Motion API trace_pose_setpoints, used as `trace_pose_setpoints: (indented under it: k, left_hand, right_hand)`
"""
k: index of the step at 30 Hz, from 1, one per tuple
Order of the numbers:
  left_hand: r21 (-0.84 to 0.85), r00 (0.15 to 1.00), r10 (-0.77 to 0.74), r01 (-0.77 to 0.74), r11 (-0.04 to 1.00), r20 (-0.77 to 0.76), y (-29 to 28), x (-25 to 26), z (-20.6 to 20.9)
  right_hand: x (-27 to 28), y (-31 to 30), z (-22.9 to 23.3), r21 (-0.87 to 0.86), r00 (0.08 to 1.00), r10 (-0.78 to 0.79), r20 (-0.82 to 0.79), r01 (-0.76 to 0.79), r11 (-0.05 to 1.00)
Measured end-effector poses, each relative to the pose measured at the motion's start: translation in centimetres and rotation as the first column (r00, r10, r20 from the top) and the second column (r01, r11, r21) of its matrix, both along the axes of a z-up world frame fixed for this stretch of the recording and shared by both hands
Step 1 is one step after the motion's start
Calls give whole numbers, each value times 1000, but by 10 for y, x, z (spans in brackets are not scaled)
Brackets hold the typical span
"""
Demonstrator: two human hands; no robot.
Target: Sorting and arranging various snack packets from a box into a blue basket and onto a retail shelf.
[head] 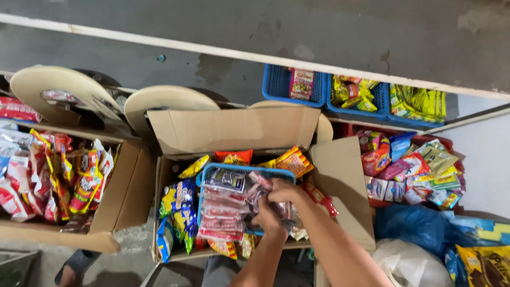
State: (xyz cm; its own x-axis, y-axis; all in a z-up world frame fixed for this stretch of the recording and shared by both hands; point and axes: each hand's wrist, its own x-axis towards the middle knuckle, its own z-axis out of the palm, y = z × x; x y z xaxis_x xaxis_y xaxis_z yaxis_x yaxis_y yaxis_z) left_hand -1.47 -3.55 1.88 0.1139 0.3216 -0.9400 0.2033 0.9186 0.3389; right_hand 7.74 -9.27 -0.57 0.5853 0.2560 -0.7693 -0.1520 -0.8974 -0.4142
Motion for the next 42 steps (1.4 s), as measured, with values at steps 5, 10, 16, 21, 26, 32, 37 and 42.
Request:
trace_pose_setpoints:
  k: [5, 10, 16, 21, 26, 32, 37, 42]
  left_hand:
    - [-46, 998, -42, 44, 998, 49, -8, -3, 15]
    - [-16, 983, -139, 142, 990, 119, -20, -9, 17]
    - [124, 957, -203, 180, 976, 208, -45, -11, 19]
    - [245, 918, -382, 348, 905, 109, -53, -10, 36]
    - [285, 905, -374, 310, 907, 203, -48, -8, 110]
    - [331, 860, -408, 306, 893, 306, -54, -18, 144]
    - [278, 817, -388, 290, 916, 426, -48, -20, 183]
    - [393, 763, -503, 351, 850, 407, -45, -23, 204]
  right_hand:
    - [-11, -18, -26, 33, 997, 21, 77, -24, 999]
    - [-19, -41, -18, 106, 994, -2, 114, -10, 994]
    - [-22, -46, 58, 26, 984, -180, -21, 180, 983]
    - [-25, -68, 48, 238, 945, -326, 7, 315, 919]
    - [-29, -66, 104, 301, 929, -369, 29, 344, 890]
    - [-47, -76, 139, 620, 862, -486, -141, 460, 636]
    - [-53, -68, 187, 693, 839, -519, -161, 471, 546]
    - [-51, -74, 206, 602, 839, -537, 91, 383, 700]
